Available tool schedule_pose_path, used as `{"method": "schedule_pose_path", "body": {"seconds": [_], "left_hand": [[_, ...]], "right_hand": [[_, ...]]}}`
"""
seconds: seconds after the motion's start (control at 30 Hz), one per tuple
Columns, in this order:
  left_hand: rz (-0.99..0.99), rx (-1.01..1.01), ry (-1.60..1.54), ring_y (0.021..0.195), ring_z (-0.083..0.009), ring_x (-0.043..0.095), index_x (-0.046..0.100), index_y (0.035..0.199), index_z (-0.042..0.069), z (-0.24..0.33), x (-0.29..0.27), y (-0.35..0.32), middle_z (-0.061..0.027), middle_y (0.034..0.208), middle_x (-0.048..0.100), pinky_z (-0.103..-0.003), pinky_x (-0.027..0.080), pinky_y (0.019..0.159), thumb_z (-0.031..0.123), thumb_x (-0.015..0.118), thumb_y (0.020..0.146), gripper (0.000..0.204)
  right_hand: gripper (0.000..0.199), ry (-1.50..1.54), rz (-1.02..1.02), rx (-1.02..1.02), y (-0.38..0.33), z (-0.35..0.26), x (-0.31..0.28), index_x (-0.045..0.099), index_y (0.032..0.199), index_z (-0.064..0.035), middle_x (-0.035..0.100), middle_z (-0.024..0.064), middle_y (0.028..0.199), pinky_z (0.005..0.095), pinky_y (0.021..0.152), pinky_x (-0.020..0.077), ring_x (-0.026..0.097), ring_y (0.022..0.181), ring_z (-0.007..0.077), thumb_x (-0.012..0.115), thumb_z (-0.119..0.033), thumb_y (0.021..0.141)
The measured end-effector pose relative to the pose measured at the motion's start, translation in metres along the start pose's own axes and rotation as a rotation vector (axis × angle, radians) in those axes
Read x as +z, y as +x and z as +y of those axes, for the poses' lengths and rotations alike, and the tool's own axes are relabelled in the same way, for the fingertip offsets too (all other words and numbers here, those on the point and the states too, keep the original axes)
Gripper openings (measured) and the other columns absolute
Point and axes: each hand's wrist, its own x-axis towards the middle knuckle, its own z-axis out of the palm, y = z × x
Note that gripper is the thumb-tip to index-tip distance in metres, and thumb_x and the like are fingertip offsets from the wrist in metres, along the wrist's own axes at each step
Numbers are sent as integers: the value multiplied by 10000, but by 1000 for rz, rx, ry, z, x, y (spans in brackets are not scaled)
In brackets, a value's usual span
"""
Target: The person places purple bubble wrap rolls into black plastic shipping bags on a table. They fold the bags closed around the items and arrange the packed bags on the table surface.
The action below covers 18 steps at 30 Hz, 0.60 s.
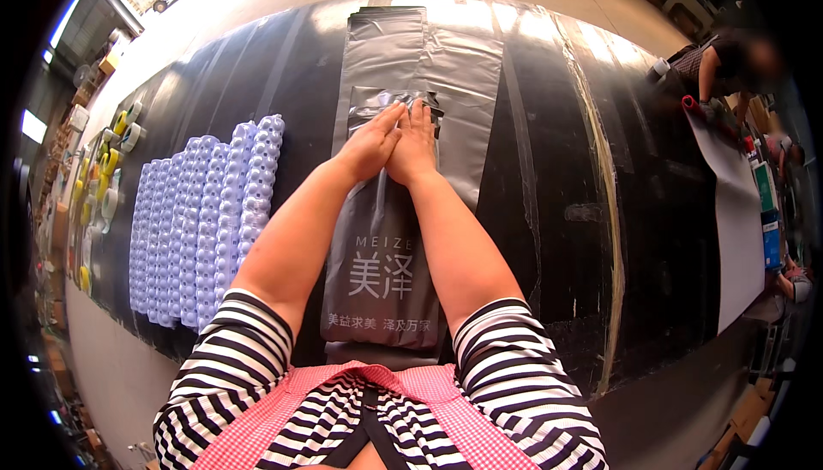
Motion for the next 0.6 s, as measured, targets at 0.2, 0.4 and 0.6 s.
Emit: {"method": "schedule_pose_path", "body": {"seconds": [0.2, 0.4, 0.6], "left_hand": [[-75, -180, -105, 1486, -351, 156, 258, 1511, -16, -57, 43, 9, -226, 1582, 218, -421, 127, 1203, 601, 279, 985, 811], [-188, -488, 429, 1513, -287, 57, 221, 1544, 58, -48, 18, -3, -129, 1629, 122, -511, 15, 1199, 684, 257, 956, 860], [138, -489, 309, 1377, -318, 364, 444, 1419, 22, -48, -7, -47, -167, 1486, 405, -435, 278, 1132, 389, 608, 917, 643]], "right_hand": [[909, 120, 20, 83, 3, 23, 7, 83, 1527, 53, 66, 244, 1607, 414, 1217, 80, 27, 1503, 357, 571, -337, 866], [1191, 168, -168, 314, 10, 12, -28, -15, 1526, 56, 85, 279, 1592, 358, 1207, 153, 97, 1498, 340, 731, -423, 730], [1063, 678, -230, 374, 5, 61, -60, 146, 1508, 34, 365, 289, 1478, 360, 1116, 322, 394, 1370, 357, 714, -532, 809]]}}
